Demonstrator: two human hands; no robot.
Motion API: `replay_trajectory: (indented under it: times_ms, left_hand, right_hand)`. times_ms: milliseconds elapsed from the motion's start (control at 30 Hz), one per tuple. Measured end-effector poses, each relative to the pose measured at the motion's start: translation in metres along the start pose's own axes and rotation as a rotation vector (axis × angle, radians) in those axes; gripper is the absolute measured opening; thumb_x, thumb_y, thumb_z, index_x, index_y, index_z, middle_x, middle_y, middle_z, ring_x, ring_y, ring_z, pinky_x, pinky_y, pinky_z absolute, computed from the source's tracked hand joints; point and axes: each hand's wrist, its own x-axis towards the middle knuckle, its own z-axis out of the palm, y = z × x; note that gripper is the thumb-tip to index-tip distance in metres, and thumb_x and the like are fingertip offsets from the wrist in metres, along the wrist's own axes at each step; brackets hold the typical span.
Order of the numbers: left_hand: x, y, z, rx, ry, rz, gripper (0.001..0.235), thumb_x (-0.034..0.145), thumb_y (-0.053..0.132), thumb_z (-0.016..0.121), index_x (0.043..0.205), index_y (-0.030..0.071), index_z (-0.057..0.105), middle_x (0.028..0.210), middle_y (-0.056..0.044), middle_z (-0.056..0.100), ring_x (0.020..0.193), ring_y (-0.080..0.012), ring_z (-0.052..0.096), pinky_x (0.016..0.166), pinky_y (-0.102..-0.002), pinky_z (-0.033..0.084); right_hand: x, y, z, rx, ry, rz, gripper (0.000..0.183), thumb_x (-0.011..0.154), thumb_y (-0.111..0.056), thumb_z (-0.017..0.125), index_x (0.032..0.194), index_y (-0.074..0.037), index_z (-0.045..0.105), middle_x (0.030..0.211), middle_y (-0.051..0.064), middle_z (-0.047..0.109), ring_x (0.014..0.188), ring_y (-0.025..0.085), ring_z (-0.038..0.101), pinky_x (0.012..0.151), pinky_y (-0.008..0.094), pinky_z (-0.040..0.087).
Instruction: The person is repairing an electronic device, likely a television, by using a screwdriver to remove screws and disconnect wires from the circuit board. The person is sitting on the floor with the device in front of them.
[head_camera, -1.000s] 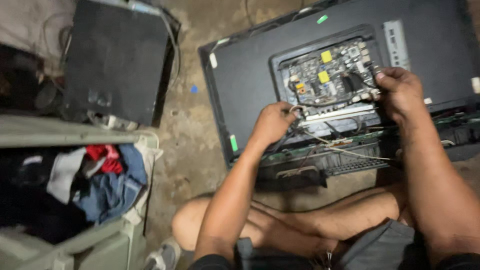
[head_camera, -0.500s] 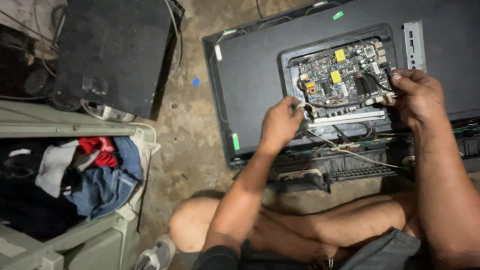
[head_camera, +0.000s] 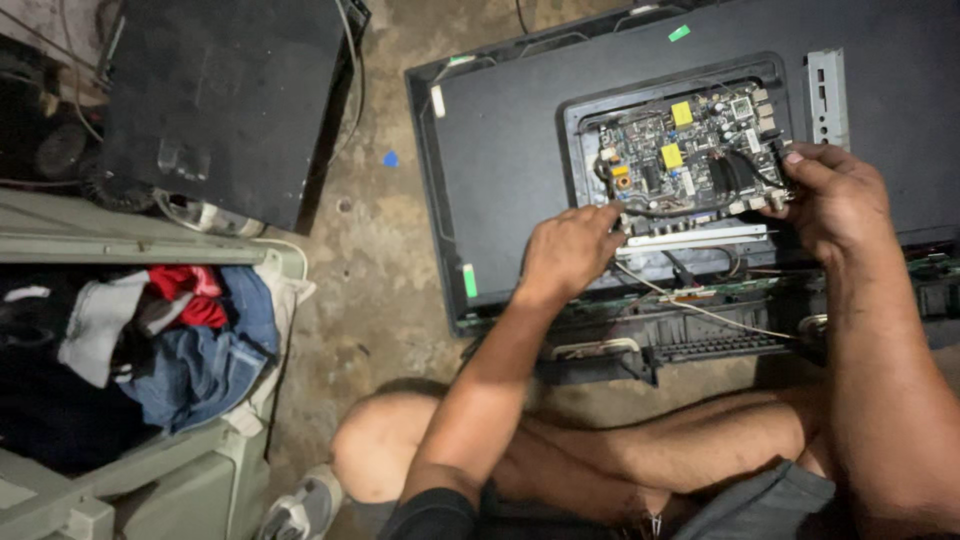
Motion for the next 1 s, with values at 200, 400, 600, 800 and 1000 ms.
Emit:
replay_trajectory:
  times_ms: [200, 400, 600, 800, 1000]
  left_hand:
    - [0.0, -0.007, 0.012, 0.083, -0.094, -0.027, 0.019, 0.099, 0.031, 0.065, 0.104, 0.013, 0.069, 0.099, -0.01, 0.075, 0.097, -0.0319, 0.072, 0.085, -0.046, 0.056]
    - [0.003, -0.002, 0.012, -0.005, -0.039, -0.086, 0.044, 0.09, 0.031, 0.067, 0.127, 0.007, 0.063, 0.099, -0.017, 0.074, 0.09, -0.038, 0.071, 0.078, -0.05, 0.055]
    - [0.005, 0.0, 0.004, -0.024, -0.089, -0.158, 0.038, 0.09, 0.034, 0.07, 0.116, 0.008, 0.065, 0.098, -0.018, 0.076, 0.087, -0.04, 0.072, 0.076, -0.053, 0.056]
    - [0.007, -0.002, -0.001, -0.048, -0.032, -0.192, 0.029, 0.094, 0.033, 0.067, 0.107, 0.008, 0.067, 0.09, -0.019, 0.075, 0.082, -0.0418, 0.072, 0.075, -0.055, 0.056]
    - [0.006, 0.003, -0.009, -0.099, -0.021, -0.254, 0.031, 0.092, 0.036, 0.07, 0.099, 0.006, 0.069, 0.077, -0.022, 0.072, 0.077, -0.0435, 0.071, 0.071, -0.055, 0.055]
  right_hand:
    - [-0.011, -0.016, 0.013, -0.022, -0.049, 0.069, 0.035, 0.107, -0.022, 0.058, 0.129, 0.006, 0.059, 0.113, 0.012, 0.072, 0.095, 0.018, 0.072, 0.081, 0.03, 0.061]
    - [-0.011, -0.014, 0.0, -0.31, -0.001, 0.12, 0.027, 0.11, -0.023, 0.062, 0.12, 0.002, 0.065, 0.089, 0.009, 0.059, 0.06, 0.02, 0.036, 0.047, 0.038, 0.025]
    - [-0.009, -0.012, -0.012, -0.186, -0.085, 0.052, 0.015, 0.106, -0.017, 0.062, 0.111, -0.003, 0.063, 0.091, 0.0, 0.06, 0.075, 0.01, 0.051, 0.063, 0.026, 0.041]
    - [-0.019, -0.016, -0.009, -0.072, -0.073, 0.047, 0.021, 0.107, -0.016, 0.062, 0.118, 0.002, 0.063, 0.104, 0.006, 0.067, 0.093, 0.016, 0.063, 0.082, 0.03, 0.053]
    - [-0.016, -0.019, 0.0, -0.072, 0.017, 0.051, 0.037, 0.108, -0.017, 0.062, 0.132, 0.01, 0.061, 0.115, 0.015, 0.07, 0.098, 0.023, 0.065, 0.079, 0.036, 0.052]
